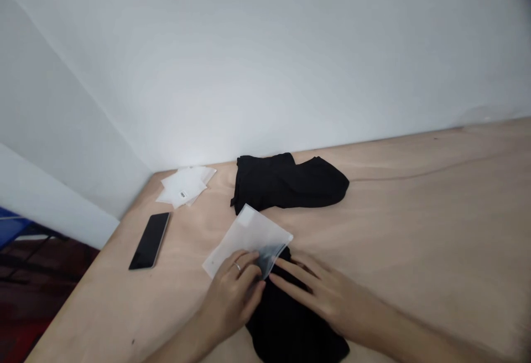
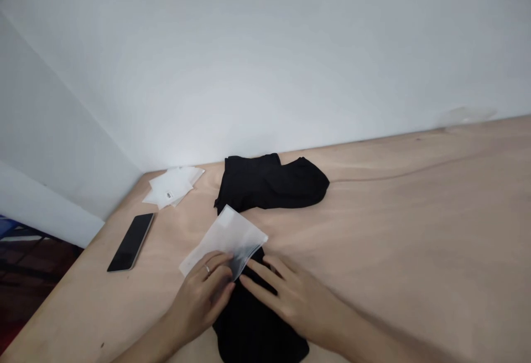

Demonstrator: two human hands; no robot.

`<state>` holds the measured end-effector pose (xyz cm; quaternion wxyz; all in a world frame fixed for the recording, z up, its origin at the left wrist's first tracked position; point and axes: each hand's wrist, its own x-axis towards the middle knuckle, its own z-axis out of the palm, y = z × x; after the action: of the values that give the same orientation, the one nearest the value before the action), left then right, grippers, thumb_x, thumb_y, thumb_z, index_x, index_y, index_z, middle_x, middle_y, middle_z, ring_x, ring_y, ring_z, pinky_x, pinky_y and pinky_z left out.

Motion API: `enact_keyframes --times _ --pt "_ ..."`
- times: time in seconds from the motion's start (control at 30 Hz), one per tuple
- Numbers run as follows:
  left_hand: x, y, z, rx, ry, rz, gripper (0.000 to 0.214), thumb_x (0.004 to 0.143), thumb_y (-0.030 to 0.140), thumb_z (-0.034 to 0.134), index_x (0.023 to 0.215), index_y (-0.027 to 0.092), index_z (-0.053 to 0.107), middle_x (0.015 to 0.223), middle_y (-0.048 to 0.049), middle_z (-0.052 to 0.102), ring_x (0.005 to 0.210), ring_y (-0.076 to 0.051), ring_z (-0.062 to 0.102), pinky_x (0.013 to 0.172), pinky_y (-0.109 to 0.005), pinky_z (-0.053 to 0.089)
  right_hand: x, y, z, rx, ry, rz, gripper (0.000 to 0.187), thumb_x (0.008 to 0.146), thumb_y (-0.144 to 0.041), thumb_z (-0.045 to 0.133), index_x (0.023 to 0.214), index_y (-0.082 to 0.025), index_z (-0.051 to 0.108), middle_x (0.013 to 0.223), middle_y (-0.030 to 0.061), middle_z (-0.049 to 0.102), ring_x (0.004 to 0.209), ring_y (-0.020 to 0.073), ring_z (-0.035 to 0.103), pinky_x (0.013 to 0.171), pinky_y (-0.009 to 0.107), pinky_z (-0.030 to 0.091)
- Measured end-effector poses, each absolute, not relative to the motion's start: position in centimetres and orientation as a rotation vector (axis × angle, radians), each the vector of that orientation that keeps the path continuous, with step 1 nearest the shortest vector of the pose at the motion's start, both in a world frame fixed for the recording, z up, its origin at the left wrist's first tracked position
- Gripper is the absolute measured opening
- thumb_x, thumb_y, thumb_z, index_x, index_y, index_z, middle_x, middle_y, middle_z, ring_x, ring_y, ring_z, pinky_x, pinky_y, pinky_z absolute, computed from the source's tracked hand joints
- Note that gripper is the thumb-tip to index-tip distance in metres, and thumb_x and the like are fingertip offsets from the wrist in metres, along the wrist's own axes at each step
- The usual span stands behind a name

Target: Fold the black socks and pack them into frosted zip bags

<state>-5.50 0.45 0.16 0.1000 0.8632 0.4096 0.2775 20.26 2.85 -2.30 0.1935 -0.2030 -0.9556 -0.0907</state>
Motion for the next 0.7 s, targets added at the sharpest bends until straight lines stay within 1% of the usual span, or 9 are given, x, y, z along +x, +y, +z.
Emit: enact_keyframes --times 0.07,0.13,0.2,0.3,0.37,0.43,0.53,0.6,0.7 --pt "-5.5 0.1 0.5 2.623 1.300 0.709 0.013 0.092 0.012 0.054 0.103 0.019 0.058 0.111 -0.0145 0.069 0.101 -0.030 0.067 0.084 -0.045 0.059 20.9 2.1 -2.0 -0.542 -2.746 -0.158 0.086 0.071 0.003 0.054 0.154 -0.021 0.046 0.156 0.0152 0.049 0.125 0.0344 0.059 0.096 0.053 0.055" --pt "-5.5 -0.3 0.5 2.683 1.404 0.543 0.012 0.088 0.012 0.052 0.098 0.018 0.057 0.097 -0.0135 0.068 0.087 -0.031 0.067 0.072 -0.044 0.058 21.4 1.2 -1.5 -0.494 -2.782 -0.075 0.090 0.070 -0.002 0.058 0.155 -0.027 0.044 0.162 0.0144 0.041 0.129 0.0380 0.056 0.098 0.058 0.052" --pt "-5.5 -0.5 0.3 2.703 1.456 0.366 0.010 0.090 0.012 0.048 0.090 0.018 0.056 0.085 -0.0107 0.066 0.075 -0.029 0.066 0.064 -0.040 0.054 21.6 0.6 -1.2 -0.434 -2.808 -0.034 0.083 0.074 -0.009 0.061 0.153 -0.029 0.048 0.162 0.0127 0.042 0.131 0.0377 0.056 0.101 0.057 0.051" --pt "-5.5 -0.4 0.5 2.631 1.377 0.229 0.017 0.095 0.012 0.041 0.084 0.021 0.051 0.075 -0.0051 0.063 0.064 -0.023 0.063 0.058 -0.032 0.047 21.2 0.4 -1.5 -0.395 -2.820 -0.077 0.069 0.081 -0.008 0.061 0.148 -0.024 0.055 0.156 0.0102 0.051 0.132 0.0313 0.057 0.104 0.046 0.052" --pt "-5.4 -0.2 1.0 2.560 1.286 0.242 0.018 0.098 0.014 0.041 0.082 0.022 0.047 0.073 -0.0024 0.062 0.063 -0.020 0.062 0.057 -0.029 0.042 20.5 1.0 -2.2 -0.407 -2.803 -0.087 0.063 0.084 -0.004 0.058 0.145 -0.022 0.057 0.153 0.0086 0.054 0.136 0.0288 0.054 0.105 0.041 0.052" --pt "-5.3 0.0 1.6 2.508 1.218 0.281 0.020 0.099 0.016 0.040 0.081 0.023 0.044 0.073 -0.0012 0.062 0.064 -0.019 0.061 0.057 -0.028 0.039 19.6 2.0 -3.1 -0.412 -2.752 -0.052 0.057 0.087 -0.003 0.055 0.141 -0.019 0.060 0.151 0.0083 0.056 0.140 0.0283 0.050 0.108 0.041 0.052" --pt "-5.3 0.1 1.8 2.480 1.212 0.307 0.020 0.100 0.017 0.040 0.081 0.023 0.042 0.073 -0.0008 0.061 0.064 -0.019 0.061 0.057 -0.028 0.037 18.5 3.5 -4.2 -0.429 -2.643 -0.042 0.051 0.087 0.000 0.052 0.136 -0.010 0.064 0.146 0.0134 0.060 0.141 0.0301 0.050 0.109 0.044 0.051" --pt "-5.4 0.3 1.4 2.486 1.297 0.303 0.020 0.100 0.016 0.039 0.082 0.023 0.043 0.073 -0.0011 0.061 0.064 -0.019 0.061 0.057 -0.028 0.035 18.2 4.1 -4.6 -0.481 -2.605 -0.059 0.054 0.083 0.004 0.050 0.134 -0.007 0.064 0.145 0.0169 0.060 0.137 0.0312 0.054 0.107 0.044 0.054" --pt "-5.7 0.5 0.4 2.490 1.465 0.281 0.018 0.101 0.019 0.041 0.084 0.023 0.047 0.074 -0.0023 0.062 0.065 -0.021 0.062 0.057 -0.029 0.035 18.3 4.1 -4.5 -0.540 -2.631 -0.011 0.062 0.077 0.007 0.051 0.136 -0.007 0.063 0.148 0.0188 0.057 0.132 0.0310 0.059 0.103 0.042 0.056"
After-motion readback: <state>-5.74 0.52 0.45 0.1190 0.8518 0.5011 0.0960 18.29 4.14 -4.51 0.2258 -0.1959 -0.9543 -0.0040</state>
